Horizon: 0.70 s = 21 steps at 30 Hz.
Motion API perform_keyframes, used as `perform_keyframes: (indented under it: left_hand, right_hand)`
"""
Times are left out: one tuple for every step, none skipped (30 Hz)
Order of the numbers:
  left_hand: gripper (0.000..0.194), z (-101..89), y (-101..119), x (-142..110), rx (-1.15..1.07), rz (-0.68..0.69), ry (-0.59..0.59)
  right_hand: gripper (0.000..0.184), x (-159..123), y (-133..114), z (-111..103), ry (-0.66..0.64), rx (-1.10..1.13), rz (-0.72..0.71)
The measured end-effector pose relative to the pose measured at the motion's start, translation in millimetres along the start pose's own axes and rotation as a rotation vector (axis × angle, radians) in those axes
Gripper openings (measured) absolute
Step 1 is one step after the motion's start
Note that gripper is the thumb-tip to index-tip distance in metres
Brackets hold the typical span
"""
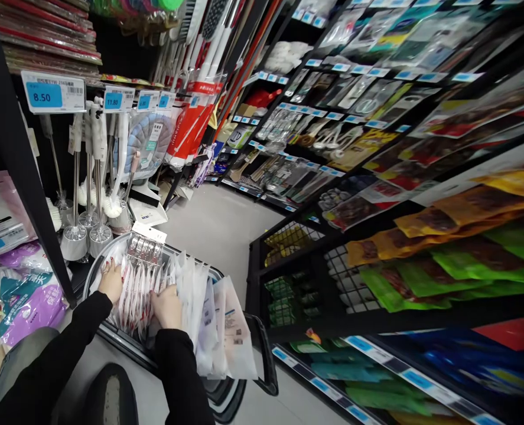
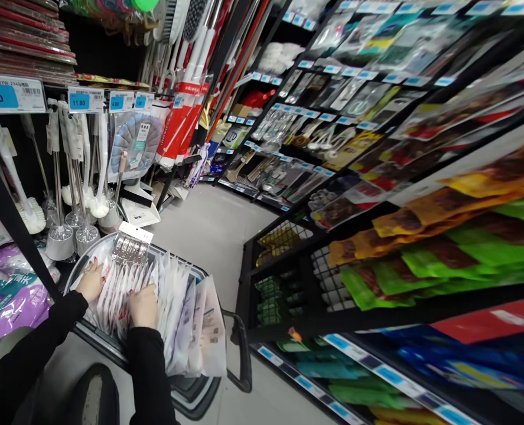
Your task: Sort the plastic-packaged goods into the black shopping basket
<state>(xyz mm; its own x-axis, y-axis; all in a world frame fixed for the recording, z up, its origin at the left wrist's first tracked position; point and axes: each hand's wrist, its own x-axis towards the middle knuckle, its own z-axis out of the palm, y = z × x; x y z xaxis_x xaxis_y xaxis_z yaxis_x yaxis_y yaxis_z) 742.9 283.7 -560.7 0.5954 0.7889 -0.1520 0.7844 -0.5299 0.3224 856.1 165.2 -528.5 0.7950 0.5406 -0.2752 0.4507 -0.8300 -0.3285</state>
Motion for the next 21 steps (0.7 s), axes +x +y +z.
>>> perform_keyframes:
  left_hand:
    - [0.046, 5.5, 1, 0, 0.001, -0.008, -0.005]
    - [0.047, 10.3, 3, 1, 0.002, -0.021, -0.005]
    - [0.047, 14.1, 4, 3, 0.001, -0.04, -0.003]
    - [0.045, 17.0, 5, 5, 0.001, -0.067, 0.001]
    - [0.042, 19.3, 6, 8, -0.001, -0.101, 0.003]
    - [0.038, 21.1, 6, 11, -0.003, -0.136, 0.004]
    - [0.034, 22.8, 5, 15, -0.006, -0.169, 0.003]
    - [0.032, 24.6, 5, 18, -0.01, -0.195, 0.002]
    - [0.03, 26.5, 4, 19, -0.013, -0.212, 0.003]
    - [0.029, 28.6, 4, 20, -0.014, -0.219, 0.01]
    - [0.028, 30.8, 4, 19, -0.013, -0.219, 0.022]
    - [0.028, 33.2, 5, 16, -0.01, -0.214, 0.037]
    - [0.03, 35.5, 6, 13, -0.005, -0.203, 0.054]
    - [0.032, 37.6, 6, 8, 0.001, -0.187, 0.068]
    - [0.033, 39.4, 7, 4, 0.009, -0.168, 0.078]
    - [0.034, 40.7, 8, 0, 0.016, -0.148, 0.081]
    - [0.034, 41.3, 8, -3, 0.024, -0.128, 0.078]
    - [0.033, 41.1, 8, -5, 0.032, -0.11, 0.071]
    - [0.032, 39.9, 8, -6, 0.04, -0.095, 0.063]
    - [0.031, 37.5, 8, -6, 0.048, -0.084, 0.054]
    - [0.032, 34.0, 7, -6, 0.056, -0.074, 0.045]
  right_hand:
    - [0.043, 0, -2, 4, 0.007, -0.02, -0.012]
    - [0.043, -1, -3, 9, 0.014, -0.043, -0.02]
    - [0.042, -2, -4, 14, 0.021, -0.068, -0.025]
    - [0.041, -4, -5, 21, 0.027, -0.092, -0.03]
    - [0.041, -8, -5, 28, 0.033, -0.116, -0.034]
    - [0.041, -12, -5, 34, 0.037, -0.137, -0.039]
    - [0.042, -16, -4, 40, 0.038, -0.154, -0.046]
    - [0.043, -20, -3, 44, 0.035, -0.167, -0.051]
    - [0.044, -23, -1, 46, 0.03, -0.176, -0.053]
    - [0.044, -23, 1, 47, 0.022, -0.18, -0.05]
    - [0.044, -22, 3, 46, 0.011, -0.181, -0.046]
    - [0.042, -18, 4, 43, 0.0, -0.178, -0.04]
    - [0.04, -12, 4, 40, -0.011, -0.175, -0.031]
    - [0.037, -4, 4, 38, -0.022, -0.171, -0.024]
    - [0.035, 5, 3, 35, -0.033, -0.169, -0.018]
    - [0.034, 14, 1, 34, -0.044, -0.169, -0.013]
    - [0.033, 21, 0, 35, -0.058, -0.17, -0.005]
    - [0.032, 28, -2, 36, -0.073, -0.172, 0.003]
    - [0.032, 31, -4, 38, -0.086, -0.173, 0.009]
    - [0.032, 32, -5, 40, -0.093, -0.174, 0.013]
    - [0.033, 30, -5, 42, -0.09, -0.175, 0.013]
